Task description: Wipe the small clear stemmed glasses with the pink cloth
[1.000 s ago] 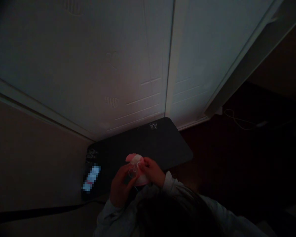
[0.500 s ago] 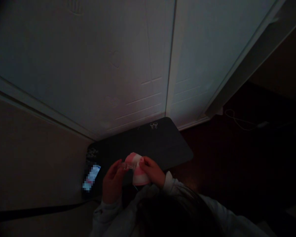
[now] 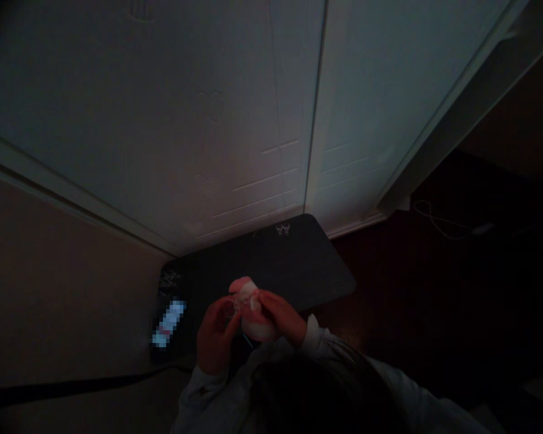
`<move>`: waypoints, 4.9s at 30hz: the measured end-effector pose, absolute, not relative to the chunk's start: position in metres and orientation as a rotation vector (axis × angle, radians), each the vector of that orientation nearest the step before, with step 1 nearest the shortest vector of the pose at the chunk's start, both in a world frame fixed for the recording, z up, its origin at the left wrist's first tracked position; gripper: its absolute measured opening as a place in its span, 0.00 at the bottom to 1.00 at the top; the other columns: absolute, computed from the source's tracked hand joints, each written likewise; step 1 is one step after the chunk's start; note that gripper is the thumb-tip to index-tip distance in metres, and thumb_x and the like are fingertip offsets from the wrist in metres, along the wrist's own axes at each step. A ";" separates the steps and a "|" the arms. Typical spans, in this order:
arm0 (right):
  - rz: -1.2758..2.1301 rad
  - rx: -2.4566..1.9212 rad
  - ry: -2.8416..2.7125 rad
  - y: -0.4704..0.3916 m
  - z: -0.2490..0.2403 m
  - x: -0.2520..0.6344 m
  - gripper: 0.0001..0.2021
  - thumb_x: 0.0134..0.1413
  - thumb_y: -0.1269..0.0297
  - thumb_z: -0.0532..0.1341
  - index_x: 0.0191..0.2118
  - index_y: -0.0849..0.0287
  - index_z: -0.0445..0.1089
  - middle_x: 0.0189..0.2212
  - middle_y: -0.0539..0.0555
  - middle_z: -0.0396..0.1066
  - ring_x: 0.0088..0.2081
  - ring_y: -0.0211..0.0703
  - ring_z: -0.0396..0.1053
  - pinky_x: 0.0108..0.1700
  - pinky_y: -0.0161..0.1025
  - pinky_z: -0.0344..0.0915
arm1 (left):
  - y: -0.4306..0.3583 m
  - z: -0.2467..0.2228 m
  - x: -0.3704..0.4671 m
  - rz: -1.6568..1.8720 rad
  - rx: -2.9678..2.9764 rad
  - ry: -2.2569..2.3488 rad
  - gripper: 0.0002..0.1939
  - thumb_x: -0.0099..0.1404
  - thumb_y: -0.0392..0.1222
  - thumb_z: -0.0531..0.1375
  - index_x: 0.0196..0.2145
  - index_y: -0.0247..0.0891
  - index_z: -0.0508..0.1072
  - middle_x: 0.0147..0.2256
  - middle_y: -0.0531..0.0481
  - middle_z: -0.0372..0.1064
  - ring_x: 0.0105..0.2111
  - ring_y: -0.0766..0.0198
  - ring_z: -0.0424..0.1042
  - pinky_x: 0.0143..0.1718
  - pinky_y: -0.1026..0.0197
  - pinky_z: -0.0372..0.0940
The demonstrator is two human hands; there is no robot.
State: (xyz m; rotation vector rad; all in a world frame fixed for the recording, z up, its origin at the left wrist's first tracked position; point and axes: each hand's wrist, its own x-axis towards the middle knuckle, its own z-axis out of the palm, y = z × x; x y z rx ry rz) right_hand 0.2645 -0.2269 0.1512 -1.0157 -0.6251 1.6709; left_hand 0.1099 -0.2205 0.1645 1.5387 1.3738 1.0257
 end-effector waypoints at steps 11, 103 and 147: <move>1.683 -0.991 -0.615 -0.226 0.147 0.263 0.17 0.39 0.53 0.64 0.34 0.58 0.64 0.30 0.48 0.67 0.33 0.38 0.65 0.37 0.36 0.59 | -0.220 0.171 0.116 1.058 1.417 1.374 0.14 0.51 0.40 0.62 0.37 0.39 0.70 0.38 0.47 0.69 0.38 0.60 0.70 0.39 0.60 0.67; 1.647 -0.885 -0.847 -0.229 0.166 0.268 0.20 0.46 0.70 0.56 0.48 0.53 0.67 0.50 0.51 0.65 0.51 0.47 0.60 0.54 0.45 0.53 | -0.215 0.173 0.132 0.949 1.319 1.323 0.12 0.53 0.40 0.60 0.38 0.38 0.71 0.39 0.46 0.70 0.40 0.58 0.69 0.43 0.57 0.63; 1.501 -1.111 -1.240 -0.237 0.143 0.277 0.13 0.38 0.73 0.61 0.34 0.58 0.62 0.27 0.45 0.62 0.26 0.34 0.59 0.28 0.32 0.57 | -0.205 0.169 0.115 0.574 1.166 1.230 0.10 0.48 0.41 0.64 0.28 0.34 0.72 0.25 0.50 0.71 0.26 0.64 0.68 0.30 0.63 0.61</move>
